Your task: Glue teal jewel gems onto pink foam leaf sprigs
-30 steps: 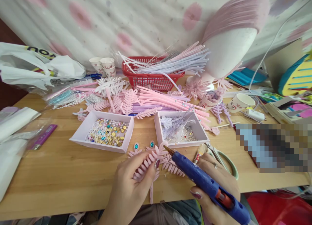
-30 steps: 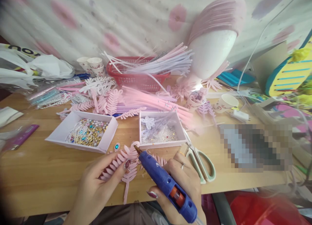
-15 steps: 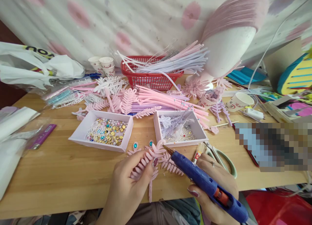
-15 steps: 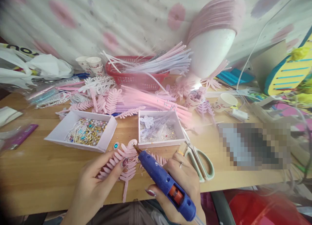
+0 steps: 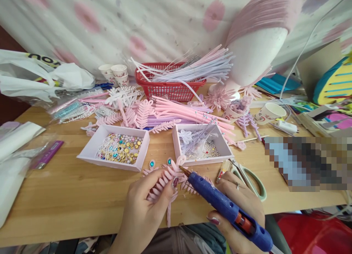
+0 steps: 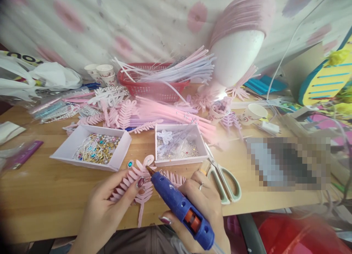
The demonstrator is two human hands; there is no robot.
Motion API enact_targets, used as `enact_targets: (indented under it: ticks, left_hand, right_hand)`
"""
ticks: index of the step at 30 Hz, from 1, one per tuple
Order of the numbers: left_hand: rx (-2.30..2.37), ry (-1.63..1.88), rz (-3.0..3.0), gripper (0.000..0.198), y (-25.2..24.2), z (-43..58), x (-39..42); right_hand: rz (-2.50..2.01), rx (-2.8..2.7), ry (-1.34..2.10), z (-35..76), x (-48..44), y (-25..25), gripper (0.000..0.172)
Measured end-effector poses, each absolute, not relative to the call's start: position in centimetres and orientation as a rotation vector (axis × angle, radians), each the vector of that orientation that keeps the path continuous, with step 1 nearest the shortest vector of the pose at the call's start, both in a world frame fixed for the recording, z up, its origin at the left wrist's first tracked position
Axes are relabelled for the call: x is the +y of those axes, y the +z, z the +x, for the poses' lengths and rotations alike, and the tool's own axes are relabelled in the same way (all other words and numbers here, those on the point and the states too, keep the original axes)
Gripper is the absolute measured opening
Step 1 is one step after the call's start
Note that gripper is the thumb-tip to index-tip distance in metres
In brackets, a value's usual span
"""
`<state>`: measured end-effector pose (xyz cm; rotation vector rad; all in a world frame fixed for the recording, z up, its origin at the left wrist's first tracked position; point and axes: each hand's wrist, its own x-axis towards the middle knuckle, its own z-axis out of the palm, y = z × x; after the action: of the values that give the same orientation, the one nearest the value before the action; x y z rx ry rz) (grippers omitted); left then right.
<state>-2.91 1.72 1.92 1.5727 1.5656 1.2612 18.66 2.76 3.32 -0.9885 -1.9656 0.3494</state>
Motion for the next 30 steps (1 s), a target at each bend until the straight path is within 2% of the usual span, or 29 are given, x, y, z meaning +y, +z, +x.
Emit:
enact_targets:
  ticks: [8,14,21,24,30]
  left_hand:
    - [1.613,1.240,1.502,0.020,2.6,-2.8,1.8]
    - [1.519,1.234,1.268,0.020,2.8,-2.2,1.5]
    - [1.405,1.229,0.865,0.045,3.1,-1.7,1.2]
    - [1.417,1.232,0.773,0.050,3.0,-2.0,1.1]
    - [1.387,1.292,0.722,0.047,3.6,-2.5,1.7]
  right_hand:
    - [-1.019,-1.925,0.333,18.9,3.1,3.6,0.033]
    - [-1.162,-1.788,0.316,20.6,2.3,2.3,0.020]
    - [-2.009,-0.888,0.178,26.1,2.8,1.3,0.055]
    - [-2.191,-0.866,0.175,28.7,3.4,1.1,0.060]
    - [-2.267,-0.961,0.135,30.6,4.6,0.2,0.064]
